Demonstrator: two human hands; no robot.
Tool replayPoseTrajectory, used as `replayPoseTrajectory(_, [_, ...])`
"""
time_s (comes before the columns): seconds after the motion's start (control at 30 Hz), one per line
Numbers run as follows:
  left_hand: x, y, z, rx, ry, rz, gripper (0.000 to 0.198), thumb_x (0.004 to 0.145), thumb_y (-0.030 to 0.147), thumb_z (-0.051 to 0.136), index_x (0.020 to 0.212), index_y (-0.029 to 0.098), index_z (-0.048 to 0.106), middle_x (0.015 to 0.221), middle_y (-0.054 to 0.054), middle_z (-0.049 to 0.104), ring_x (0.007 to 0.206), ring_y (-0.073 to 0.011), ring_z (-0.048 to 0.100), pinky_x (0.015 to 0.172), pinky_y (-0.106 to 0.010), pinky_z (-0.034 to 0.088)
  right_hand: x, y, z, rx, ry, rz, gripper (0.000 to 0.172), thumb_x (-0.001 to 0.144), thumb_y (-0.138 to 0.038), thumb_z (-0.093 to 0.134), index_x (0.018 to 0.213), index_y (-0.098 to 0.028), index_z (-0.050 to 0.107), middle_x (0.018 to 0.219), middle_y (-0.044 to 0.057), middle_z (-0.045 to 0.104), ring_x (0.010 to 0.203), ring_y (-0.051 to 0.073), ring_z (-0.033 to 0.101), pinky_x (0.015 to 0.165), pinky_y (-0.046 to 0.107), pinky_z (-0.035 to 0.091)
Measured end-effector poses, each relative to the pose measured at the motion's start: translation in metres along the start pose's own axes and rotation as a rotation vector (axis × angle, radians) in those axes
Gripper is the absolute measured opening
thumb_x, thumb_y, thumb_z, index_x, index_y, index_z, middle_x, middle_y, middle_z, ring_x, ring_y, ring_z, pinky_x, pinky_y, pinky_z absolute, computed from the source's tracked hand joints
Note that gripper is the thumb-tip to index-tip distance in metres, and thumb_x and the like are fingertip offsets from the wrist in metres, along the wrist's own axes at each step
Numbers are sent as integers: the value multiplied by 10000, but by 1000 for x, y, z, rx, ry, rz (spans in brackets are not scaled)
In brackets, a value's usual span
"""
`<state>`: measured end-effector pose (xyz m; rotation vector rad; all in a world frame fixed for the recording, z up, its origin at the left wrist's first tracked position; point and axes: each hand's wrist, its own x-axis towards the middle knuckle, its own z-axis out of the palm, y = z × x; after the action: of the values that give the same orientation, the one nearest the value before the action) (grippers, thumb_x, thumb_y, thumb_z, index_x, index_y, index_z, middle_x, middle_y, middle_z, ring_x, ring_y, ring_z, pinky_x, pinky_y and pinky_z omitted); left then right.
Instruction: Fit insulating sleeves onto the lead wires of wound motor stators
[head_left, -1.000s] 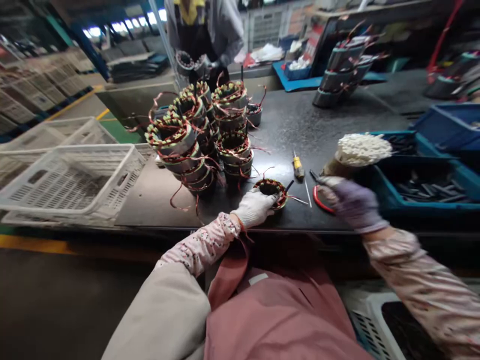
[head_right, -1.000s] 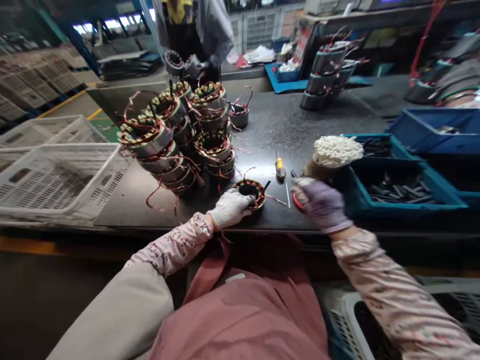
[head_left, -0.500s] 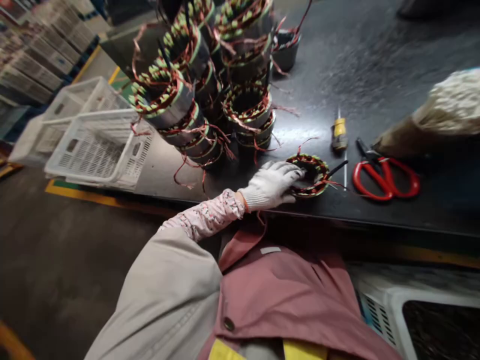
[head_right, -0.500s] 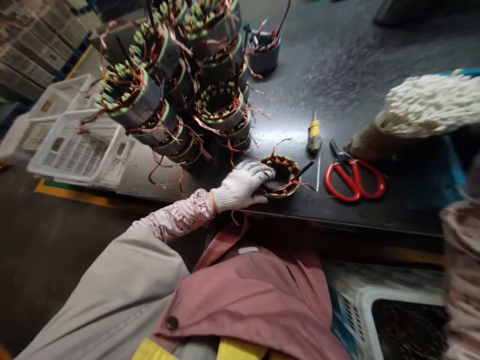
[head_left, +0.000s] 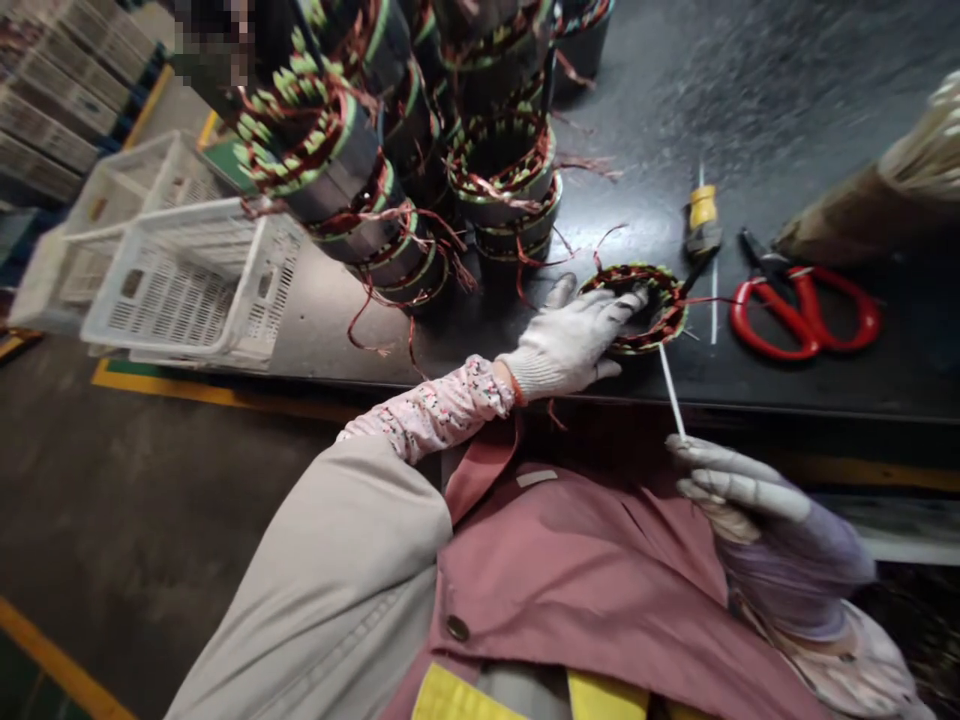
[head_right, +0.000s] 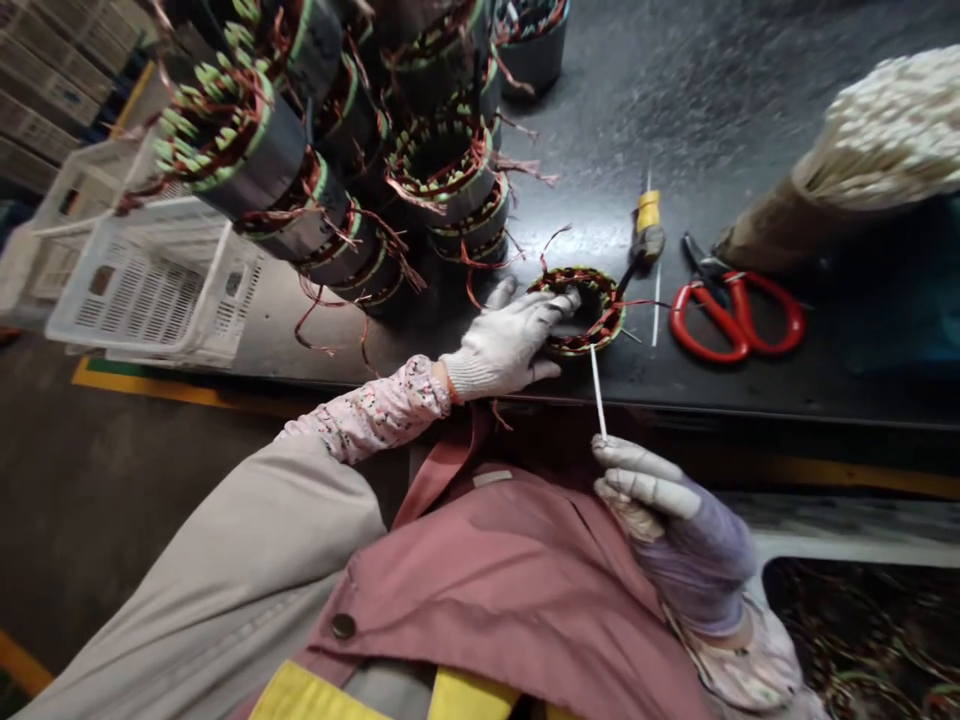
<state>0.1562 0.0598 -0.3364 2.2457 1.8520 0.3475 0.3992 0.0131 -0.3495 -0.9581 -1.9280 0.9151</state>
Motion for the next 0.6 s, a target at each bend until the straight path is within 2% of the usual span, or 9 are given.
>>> replayPoseTrajectory(0.07, [1,-3,-3,-2,-33,2,663,860,273,623,1456,109,384,1367,-117,587,1301,-215,522,1238,-446,182,-4,0,0,66,-44,-43,201,761,-175,690,867,-344,661,1014,-3,736,888,224,717,665,378,642])
replayPoseTrajectory(0.13, [6,-5,-2,-2,-42,4,616,881,279,597,1442,109,406,1281,-102,643,1243,-208,570,1241,-429,187,-7,1,1,86,-55,-33,187,778,-162,670,875,-322,661,1019,4,737,892,216,718,688,364,647])
replayPoseTrajectory(0.27, [13,-9,6,26,-18,-33,653,850,379,649,1416,125,445,1176,-109,687,1256,-253,560,1203,-428,281,-1,11,16,66,-20,-33,162,780,-133,675,881,-258,656,1000,31,742,884,184,720,774,313,630])
replayPoseTrajectory(0.43, [10,-11,11,-13,54,2,601,864,347,631,1401,133,467,1253,-128,664,1244,-242,572,1196,-432,300,16,16,29,120,20,-110,177,766,-99,688,869,-239,655,989,30,743,896,156,714,777,265,601])
replayPoseTrajectory(0.6, [9,-6,10,-44,47,-8,570,870,308,621,1398,154,473,1366,-88,609,1283,-201,550,1207,-367,296,6,-1,14,159,12,11,146,794,-114,661,866,-240,641,990,28,741,890,153,714,765,258,608])
